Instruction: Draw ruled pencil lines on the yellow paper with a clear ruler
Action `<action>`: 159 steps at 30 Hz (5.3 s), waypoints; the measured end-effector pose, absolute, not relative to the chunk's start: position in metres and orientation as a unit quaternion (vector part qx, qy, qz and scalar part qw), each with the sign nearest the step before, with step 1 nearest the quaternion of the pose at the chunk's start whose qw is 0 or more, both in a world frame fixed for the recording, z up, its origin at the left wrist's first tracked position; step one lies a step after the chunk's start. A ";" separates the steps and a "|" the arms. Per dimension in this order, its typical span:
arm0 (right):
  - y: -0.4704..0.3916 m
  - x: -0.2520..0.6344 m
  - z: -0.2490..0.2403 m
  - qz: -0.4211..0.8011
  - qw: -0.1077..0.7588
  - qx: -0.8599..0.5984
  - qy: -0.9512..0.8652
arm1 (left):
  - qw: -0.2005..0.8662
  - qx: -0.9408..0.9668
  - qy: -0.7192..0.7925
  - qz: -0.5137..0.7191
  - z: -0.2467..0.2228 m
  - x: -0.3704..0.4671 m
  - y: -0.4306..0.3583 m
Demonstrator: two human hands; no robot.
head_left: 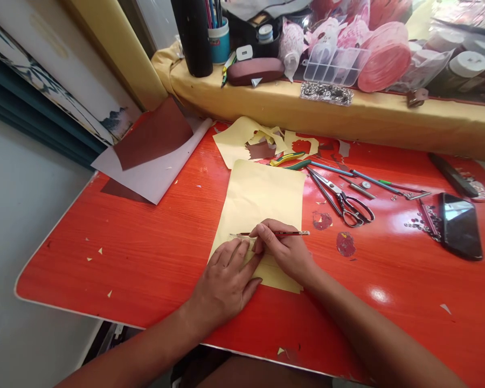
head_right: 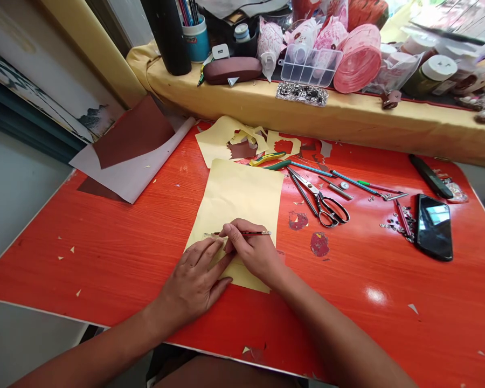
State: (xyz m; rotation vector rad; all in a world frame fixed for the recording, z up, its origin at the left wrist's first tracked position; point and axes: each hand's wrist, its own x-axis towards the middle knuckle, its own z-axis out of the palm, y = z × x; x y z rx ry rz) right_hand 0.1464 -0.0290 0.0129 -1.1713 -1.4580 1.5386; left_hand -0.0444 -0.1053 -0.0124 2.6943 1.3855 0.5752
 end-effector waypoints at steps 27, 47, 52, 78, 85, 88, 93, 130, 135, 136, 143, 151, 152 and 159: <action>-0.028 0.168 0.025 0.514 0.298 -0.471 -0.652 | 0.028 0.873 0.451 0.181 -0.012 -0.043 -0.105; -0.046 0.232 0.024 0.534 0.328 -0.522 -0.579 | 0.013 0.878 0.451 0.163 -0.010 -0.042 -0.105; -0.048 0.238 0.028 0.525 0.329 -0.523 -0.585 | 0.012 0.880 0.447 0.159 -0.009 -0.042 -0.104; -0.054 0.246 0.026 0.521 0.340 -0.522 -0.584 | 0.011 0.883 0.442 0.156 -0.007 -0.042 -0.103; -0.055 0.246 0.024 0.518 0.341 -0.525 -0.583 | 0.009 0.885 0.438 0.156 -0.007 -0.043 -0.102; -0.055 0.245 0.023 0.512 0.340 -0.527 -0.586 | 0.009 0.886 0.438 0.154 -0.008 -0.044 -0.102; -0.055 0.244 0.023 0.507 0.331 -0.532 -0.591 | 0.014 0.884 0.442 0.152 -0.009 -0.043 -0.103; -0.053 0.240 -0.003 0.176 0.336 -0.415 -0.827 | 0.169 0.703 0.652 0.229 -0.014 -0.083 0.003; -0.054 0.240 0.000 0.194 0.346 -0.418 -0.817 | 0.190 0.694 0.644 0.259 -0.023 -0.064 0.040; -0.055 0.241 -0.001 0.198 0.349 -0.422 -0.813 | 0.198 0.692 0.641 0.267 -0.024 -0.059 0.042; -0.055 0.245 -0.006 0.228 0.367 -0.452 -0.781 | 0.302 0.621 0.646 0.326 -0.025 -0.052 0.051; -0.056 0.247 -0.005 0.241 0.417 -0.451 -0.752 | 0.460 0.557 0.596 0.351 0.000 -0.065 0.044; -0.056 0.247 -0.006 0.242 0.430 -0.459 -0.739 | 0.466 0.555 0.591 0.354 0.005 -0.067 0.044; -0.052 0.258 -0.002 0.273 0.520 -0.536 -0.607 | 0.506 0.597 0.544 0.301 0.037 -0.075 0.063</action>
